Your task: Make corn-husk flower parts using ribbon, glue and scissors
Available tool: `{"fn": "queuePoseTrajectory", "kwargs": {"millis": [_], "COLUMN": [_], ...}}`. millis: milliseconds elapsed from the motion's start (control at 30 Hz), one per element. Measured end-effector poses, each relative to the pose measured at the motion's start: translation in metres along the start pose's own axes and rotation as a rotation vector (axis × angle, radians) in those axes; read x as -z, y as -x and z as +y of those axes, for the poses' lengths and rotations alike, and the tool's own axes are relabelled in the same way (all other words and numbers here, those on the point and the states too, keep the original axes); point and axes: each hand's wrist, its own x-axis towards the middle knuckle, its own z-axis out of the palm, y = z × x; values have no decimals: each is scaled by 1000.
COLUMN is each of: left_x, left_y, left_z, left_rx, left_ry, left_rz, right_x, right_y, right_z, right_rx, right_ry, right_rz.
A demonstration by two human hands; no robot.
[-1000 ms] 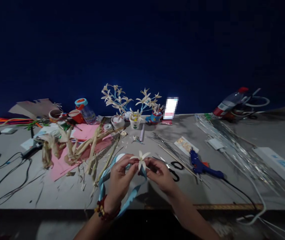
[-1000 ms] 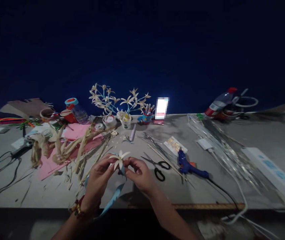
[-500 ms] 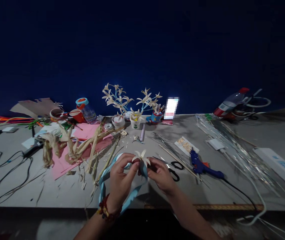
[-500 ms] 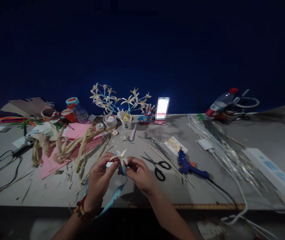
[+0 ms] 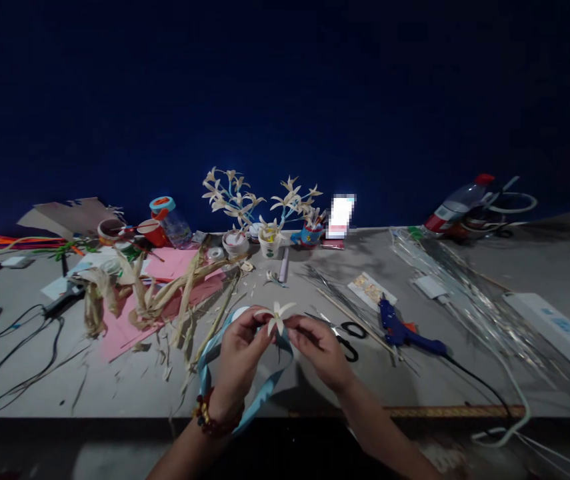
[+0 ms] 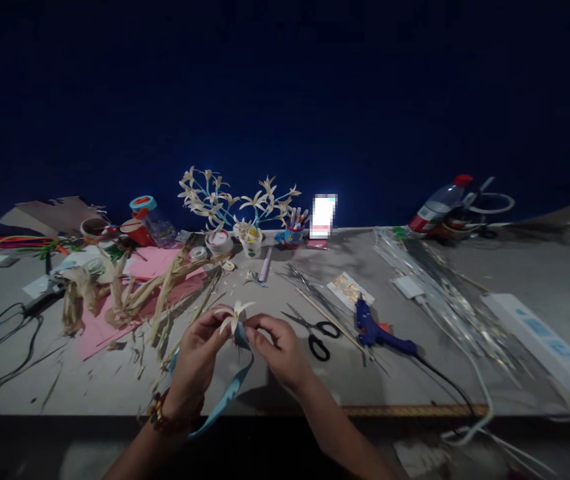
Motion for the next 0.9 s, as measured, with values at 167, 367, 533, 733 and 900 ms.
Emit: {"fn": "queuePoseTrajectory", "kwargs": {"millis": [167,367,533,733,900], "left_x": [-1,0,-2,-1,0], "left_y": [0,1,0,0,1], "left_z": [-1,-3,-3,0,-1], "left_rx": [-20,98,181,118,106], "left_ry": [-10,58,108,14,-28], "left_rz": [41,72,83,27,28], "right_x": [-9,-17,-17,-17,-15], "right_y": [3,4,6,6,5], "right_z": [-12,-9,-8,-5,-5], "right_rx": [172,53,-5,-70,-34], "right_ry": [214,100,38,51,51], "right_rz": [152,191,174,163,191]}}
